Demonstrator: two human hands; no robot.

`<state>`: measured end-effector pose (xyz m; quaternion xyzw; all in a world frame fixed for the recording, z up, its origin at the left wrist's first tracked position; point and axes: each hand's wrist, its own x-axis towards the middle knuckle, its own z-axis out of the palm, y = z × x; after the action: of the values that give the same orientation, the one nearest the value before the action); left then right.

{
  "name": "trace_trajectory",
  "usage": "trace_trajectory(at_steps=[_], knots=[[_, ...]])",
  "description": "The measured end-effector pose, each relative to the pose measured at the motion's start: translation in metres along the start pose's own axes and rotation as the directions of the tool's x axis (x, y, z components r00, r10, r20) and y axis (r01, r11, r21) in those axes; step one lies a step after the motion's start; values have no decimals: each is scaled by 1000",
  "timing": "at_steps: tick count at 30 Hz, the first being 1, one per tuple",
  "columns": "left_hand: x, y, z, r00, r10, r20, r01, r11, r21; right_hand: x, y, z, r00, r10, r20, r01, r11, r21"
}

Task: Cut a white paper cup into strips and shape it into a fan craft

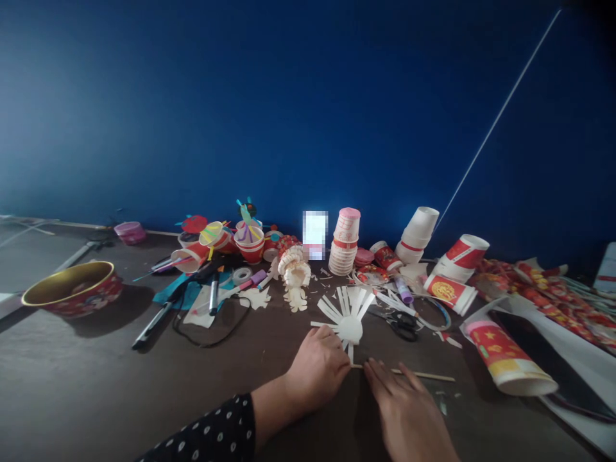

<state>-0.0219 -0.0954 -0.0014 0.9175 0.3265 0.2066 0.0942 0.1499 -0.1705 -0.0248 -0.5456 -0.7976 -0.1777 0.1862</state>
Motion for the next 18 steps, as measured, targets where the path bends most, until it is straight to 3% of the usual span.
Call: trace_trajectory(at_steps=[12,18], knots=[[-2,-2,-1,997,-64,-51,60,995,-76,0,-3,7,999,-3,35,7,994,-105],[0,-5,2,999,5,-43,-9,996,-91,2,-6,9,996,-7,85,20,987,-162]])
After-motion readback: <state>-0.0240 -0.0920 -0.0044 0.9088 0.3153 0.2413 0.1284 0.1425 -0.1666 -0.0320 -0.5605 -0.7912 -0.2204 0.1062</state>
